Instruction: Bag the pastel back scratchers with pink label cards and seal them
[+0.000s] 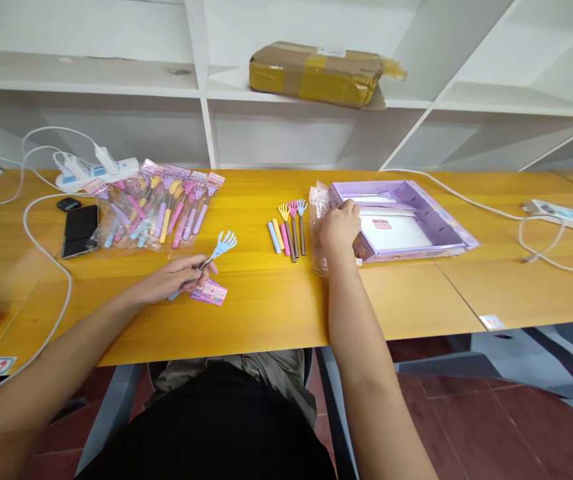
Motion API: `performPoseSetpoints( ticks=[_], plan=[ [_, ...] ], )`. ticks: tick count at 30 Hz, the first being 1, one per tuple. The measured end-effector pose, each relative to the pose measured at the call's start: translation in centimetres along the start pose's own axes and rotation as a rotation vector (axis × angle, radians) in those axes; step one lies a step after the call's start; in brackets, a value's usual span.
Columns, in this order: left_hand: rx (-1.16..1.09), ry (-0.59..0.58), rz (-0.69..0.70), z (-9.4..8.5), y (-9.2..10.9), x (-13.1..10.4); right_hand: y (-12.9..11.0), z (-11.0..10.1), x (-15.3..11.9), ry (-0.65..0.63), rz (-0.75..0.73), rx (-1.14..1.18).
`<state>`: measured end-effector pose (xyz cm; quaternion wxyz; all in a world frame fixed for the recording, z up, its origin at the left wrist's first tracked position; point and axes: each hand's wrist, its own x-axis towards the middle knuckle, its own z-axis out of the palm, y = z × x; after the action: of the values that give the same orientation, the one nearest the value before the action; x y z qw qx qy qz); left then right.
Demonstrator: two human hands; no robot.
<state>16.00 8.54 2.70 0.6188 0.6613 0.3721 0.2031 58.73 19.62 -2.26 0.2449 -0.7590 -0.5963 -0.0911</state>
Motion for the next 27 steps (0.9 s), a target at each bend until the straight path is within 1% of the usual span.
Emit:
performPoseSetpoints(
  ticks=[2,4,5,7,8,9,10,11,13,14,15,16,17,20,23,25,27],
  plan=[
    [0.004,0.001,0.004,0.0,0.0,-0.1,-0.3,-0.3,0.0,-0.022,0.041,-0.078],
    [0.015,0.007,0.017,-0.1,0.0,-0.2,-0.8,-1.3,0.1,0.000,0.027,-0.080],
    [0.032,0.007,0.024,-0.1,0.1,-0.2,-1.2,-1.9,0.0,0.042,0.001,-0.032],
    [0.091,0.016,0.047,-0.1,0.2,-0.3,-2.4,-3.5,-0.4,0.150,-0.068,0.146],
    [0.138,0.032,0.067,-0.1,0.3,-0.4,-3.4,-4.2,-0.9,0.176,-0.115,0.268],
    [0.200,0.057,0.088,-0.1,0.4,-0.4,-4.6,-4.9,-1.6,0.154,-0.175,0.402],
    [0.277,0.088,0.109,-0.1,0.5,-0.4,-6.0,-5.4,-2.6,0.068,-0.254,0.542],
    [0.368,0.129,0.128,0.0,0.5,-0.4,-7.5,-5.7,-3.8,-0.086,-0.349,0.674],
    [0.561,0.216,0.169,0.2,0.1,-0.2,-10.7,-5.8,-6.5,-0.496,-0.516,0.863],
    [0.648,0.252,0.195,0.4,-0.2,0.0,-12.3,-5.7,-7.9,-0.639,-0.565,0.922],
    [0.724,0.277,0.229,0.6,-0.6,0.2,-13.7,-5.5,-9.1,-0.721,-0.589,0.966],
    [0.786,0.292,0.272,0.8,-1.1,0.4,-14.9,-5.3,-10.2,-0.770,-0.601,1.002],
    [0.838,0.300,0.318,0.9,-1.6,0.6,-16.0,-5.1,-11.1,-0.793,-0.602,1.034],
    [0.979,0.323,0.409,1.4,-2.7,1.1,-17.6,-4.9,-12.6,-0.796,-0.542,1.102],
    [1.141,0.318,0.442,1.3,-2.6,1.3,-17.7,-5.0,-12.8,-0.798,-0.453,1.185],
    [1.239,0.316,0.485,1.0,-2.2,1.2,-17.5,-5.2,-12.8,-0.847,-0.408,1.238],
    [1.302,0.325,0.543,0.8,-1.9,1.0,-17.4,-5.4,-12.8,-0.903,-0.403,1.251]
  ],
)
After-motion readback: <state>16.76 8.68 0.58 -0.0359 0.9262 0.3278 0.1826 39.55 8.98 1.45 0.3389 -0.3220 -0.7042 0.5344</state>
